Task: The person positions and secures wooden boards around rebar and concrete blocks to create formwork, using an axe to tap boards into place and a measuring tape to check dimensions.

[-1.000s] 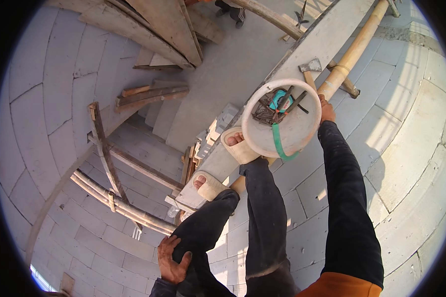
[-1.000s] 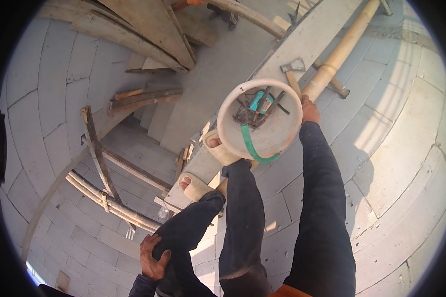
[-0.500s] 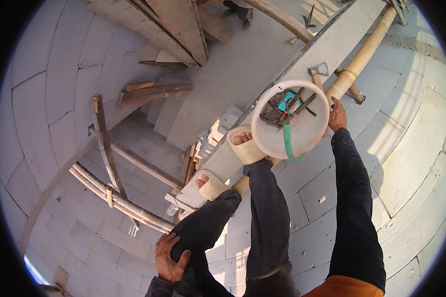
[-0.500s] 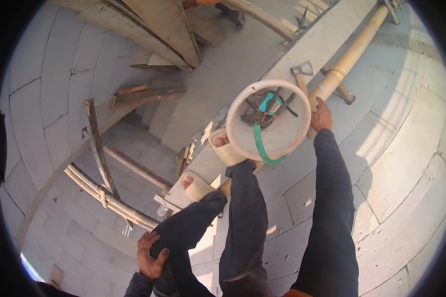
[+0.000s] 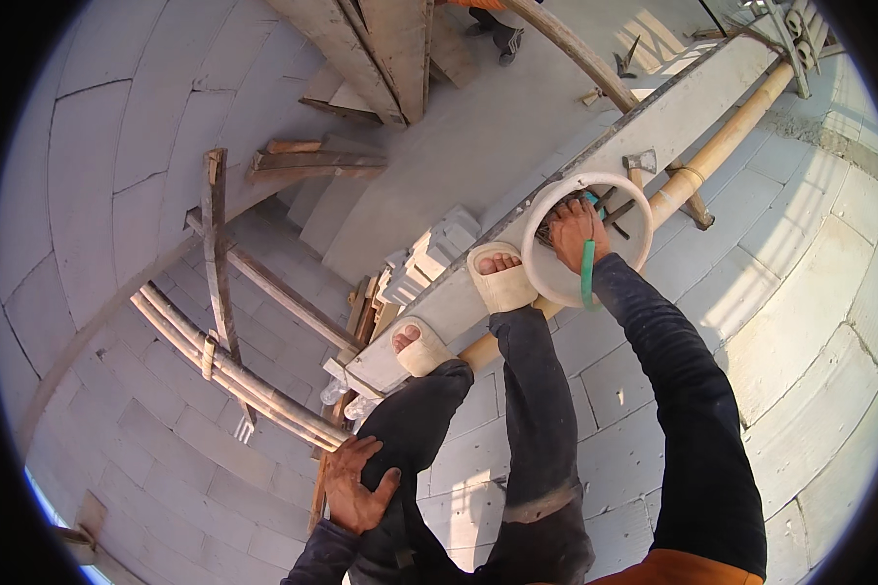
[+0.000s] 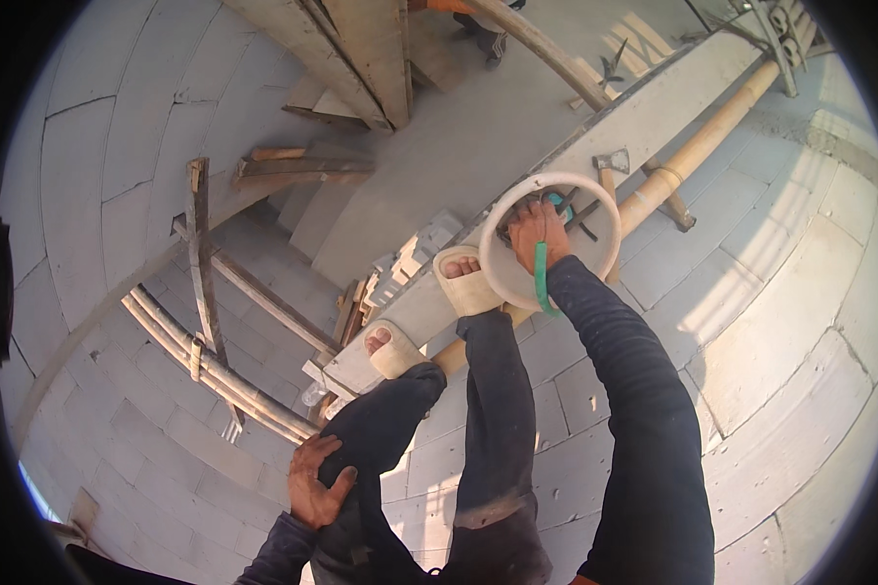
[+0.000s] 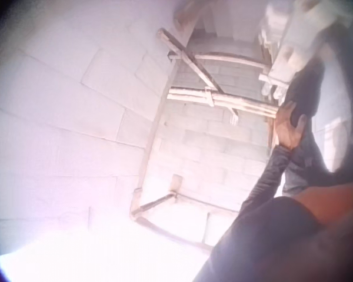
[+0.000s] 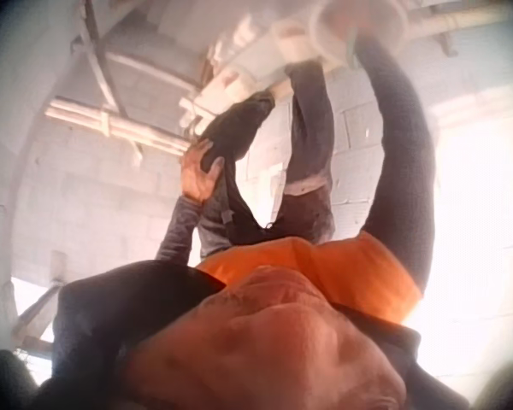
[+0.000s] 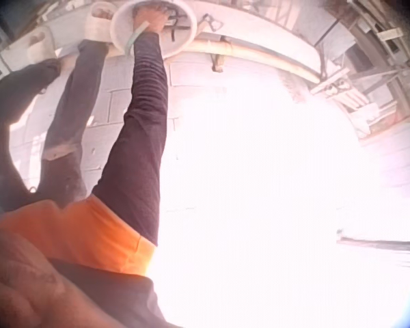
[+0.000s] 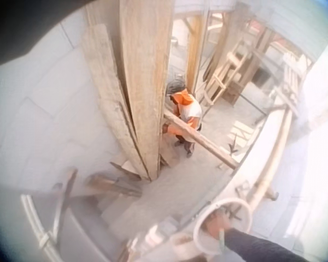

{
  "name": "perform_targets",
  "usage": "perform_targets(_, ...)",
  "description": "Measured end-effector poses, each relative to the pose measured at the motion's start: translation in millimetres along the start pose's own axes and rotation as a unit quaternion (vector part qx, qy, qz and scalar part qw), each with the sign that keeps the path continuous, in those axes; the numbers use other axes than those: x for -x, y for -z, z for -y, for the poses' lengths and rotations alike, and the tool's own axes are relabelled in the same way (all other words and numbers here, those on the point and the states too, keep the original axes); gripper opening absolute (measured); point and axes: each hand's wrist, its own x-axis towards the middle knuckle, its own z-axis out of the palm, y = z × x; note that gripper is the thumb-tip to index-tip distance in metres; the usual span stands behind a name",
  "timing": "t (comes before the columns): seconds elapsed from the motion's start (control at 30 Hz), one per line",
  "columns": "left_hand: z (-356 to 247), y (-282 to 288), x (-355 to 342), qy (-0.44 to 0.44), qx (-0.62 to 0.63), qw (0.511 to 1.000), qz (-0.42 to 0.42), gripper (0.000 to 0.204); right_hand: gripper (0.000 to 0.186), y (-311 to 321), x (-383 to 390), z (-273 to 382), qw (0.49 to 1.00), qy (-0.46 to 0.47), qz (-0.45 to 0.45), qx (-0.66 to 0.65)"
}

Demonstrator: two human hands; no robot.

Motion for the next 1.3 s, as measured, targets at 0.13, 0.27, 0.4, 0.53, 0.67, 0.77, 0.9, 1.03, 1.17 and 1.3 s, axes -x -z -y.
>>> perform_targets(0.13,-10.6,10.9,4.5,0.02,0.017,1.0,-0.017,0.05,0.033,-23.6,-28.0,0.8,0.988,-0.037,0.069,0.134)
perform_targets(0.27,18.4,9.1,9.8,0.031,0.026,0.999,-0.005,0.051,0.047,-24.8,-37.9,-12.0,0.981,-0.076,0.142,0.112)
perform_targets(0.4,29.3,8.8,18.1,0.048,0.035,0.998,-0.005,0.052,0.036,-32.5,-56.3,-13.8,0.965,-0.093,0.234,0.079)
perform_targets(0.53,35.9,8.8,21.9,0.063,0.053,0.997,0.0,0.052,0.041,-53.2,-56.2,-11.8,0.969,-0.123,0.166,0.136)
perform_targets(0.67,37.3,10.1,23.0,0.061,0.06,0.996,0.0,0.052,0.049,-75.0,-59.5,-22.3,0.964,-0.151,0.201,0.086)
perform_targets(0.77,37.5,9.9,24.9,0.06,0.056,0.997,-0.007,0.052,0.06,-28.8,-49.6,-10.0,0.968,-0.147,0.202,0.023)
perform_targets(0.9,41.7,6.1,25.9,0.048,0.066,0.997,-0.008,0.052,0.073,6.4,-18.9,-5.4,0.99,-0.102,0.089,-0.037)
perform_targets(1.03,37.8,6.2,29.8,0.05,0.061,0.997,-0.007,0.052,0.067,39.8,1.9,5.2,0.997,-0.01,-0.038,-0.065)
perform_targets(1.17,37.5,4.8,30.8,0.043,0.06,0.997,-0.008,0.051,0.06,52.1,20.6,4.5,0.976,-0.03,-0.068,-0.207)
perform_targets(1.3,35.9,1.6,35.2,0.045,0.058,0.997,-0.019,0.05,0.053,64.5,43.7,-3.9,0.959,-0.048,-0.165,-0.227)
